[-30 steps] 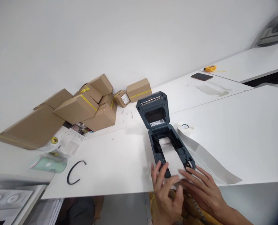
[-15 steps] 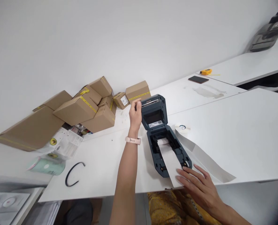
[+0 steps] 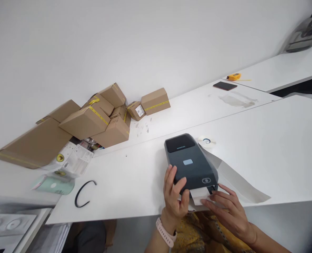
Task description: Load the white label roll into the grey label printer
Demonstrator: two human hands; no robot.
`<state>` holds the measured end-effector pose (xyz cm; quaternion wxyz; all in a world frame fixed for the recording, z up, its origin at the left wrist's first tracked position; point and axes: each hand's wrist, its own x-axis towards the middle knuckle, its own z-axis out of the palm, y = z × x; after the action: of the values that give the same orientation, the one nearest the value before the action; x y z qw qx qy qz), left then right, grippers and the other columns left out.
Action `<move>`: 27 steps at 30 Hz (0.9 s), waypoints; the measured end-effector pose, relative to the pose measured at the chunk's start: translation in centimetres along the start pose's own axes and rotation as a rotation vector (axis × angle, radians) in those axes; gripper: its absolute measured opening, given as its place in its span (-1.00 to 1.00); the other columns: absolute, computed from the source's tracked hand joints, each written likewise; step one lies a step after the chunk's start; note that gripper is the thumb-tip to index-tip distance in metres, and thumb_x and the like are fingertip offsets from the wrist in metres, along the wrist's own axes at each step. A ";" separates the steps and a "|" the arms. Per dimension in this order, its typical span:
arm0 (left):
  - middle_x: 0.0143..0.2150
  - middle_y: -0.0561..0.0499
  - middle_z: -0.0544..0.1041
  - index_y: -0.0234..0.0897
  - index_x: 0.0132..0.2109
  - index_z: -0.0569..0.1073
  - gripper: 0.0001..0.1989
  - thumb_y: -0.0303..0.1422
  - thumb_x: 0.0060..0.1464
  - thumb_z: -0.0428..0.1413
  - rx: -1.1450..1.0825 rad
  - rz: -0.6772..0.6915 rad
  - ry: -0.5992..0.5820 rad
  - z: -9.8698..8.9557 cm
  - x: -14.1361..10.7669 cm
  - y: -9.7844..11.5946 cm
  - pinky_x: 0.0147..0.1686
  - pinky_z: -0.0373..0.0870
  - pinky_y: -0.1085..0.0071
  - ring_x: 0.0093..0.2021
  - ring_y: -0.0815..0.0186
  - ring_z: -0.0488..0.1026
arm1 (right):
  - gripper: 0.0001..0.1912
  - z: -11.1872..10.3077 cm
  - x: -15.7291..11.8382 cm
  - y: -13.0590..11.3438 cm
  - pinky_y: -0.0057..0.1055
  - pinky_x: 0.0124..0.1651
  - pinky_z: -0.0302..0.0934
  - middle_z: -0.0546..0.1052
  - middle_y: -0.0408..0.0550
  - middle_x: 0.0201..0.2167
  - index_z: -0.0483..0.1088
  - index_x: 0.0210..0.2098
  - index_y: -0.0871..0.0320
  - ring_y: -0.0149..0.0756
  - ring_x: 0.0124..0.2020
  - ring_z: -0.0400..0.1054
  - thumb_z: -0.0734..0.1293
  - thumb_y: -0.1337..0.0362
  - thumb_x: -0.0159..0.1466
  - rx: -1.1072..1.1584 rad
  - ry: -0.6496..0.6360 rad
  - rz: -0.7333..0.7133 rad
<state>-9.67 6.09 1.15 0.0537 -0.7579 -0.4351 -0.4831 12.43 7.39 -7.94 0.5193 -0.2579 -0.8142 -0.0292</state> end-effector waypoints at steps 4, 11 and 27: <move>0.27 -0.22 0.42 -0.21 0.05 0.44 -0.78 -0.37 0.31 0.01 0.040 -0.042 0.036 0.5 -1.9 0.7 0.18 0.43 -0.01 0.37 0.01 0.26 | -0.56 -0.1 -0.1 0.2 0.03 0.26 0.29 0.56 -0.07 -0.22 0.52 0.11 -0.01 -0.21 -0.05 0.46 0.25 0.51 0.36 -0.008 -0.021 0.003; -0.17 -0.03 0.55 -0.16 -0.17 0.36 -0.89 -0.45 0.23 0.14 -0.062 -0.359 0.293 2.7 -0.7 1.1 0.12 0.43 0.09 0.00 0.20 0.48 | -0.48 -0.3 -1.3 -0.6 -0.05 0.28 0.20 0.58 -0.22 -0.31 0.51 0.06 -0.32 -0.24 -0.21 0.47 0.35 0.47 0.30 -0.232 -0.019 0.094; 0.53 -0.19 0.03 -0.15 0.48 -0.04 -0.23 -0.04 0.27 0.04 -0.533 -1.081 0.242 4.4 -0.8 2.5 0.28 0.33 0.20 0.47 0.01 0.10 | -0.25 0.5 9.8 0.2 -0.11 0.18 0.36 0.31 -0.03 0.37 0.17 0.36 -0.12 0.07 0.33 0.24 0.34 -0.18 0.26 0.710 -0.056 1.335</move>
<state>-5.00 6.26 -0.98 -0.3412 -0.3572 -0.6129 -0.6167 8.88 11.56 0.25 0.4578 -0.5142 -0.4583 0.5621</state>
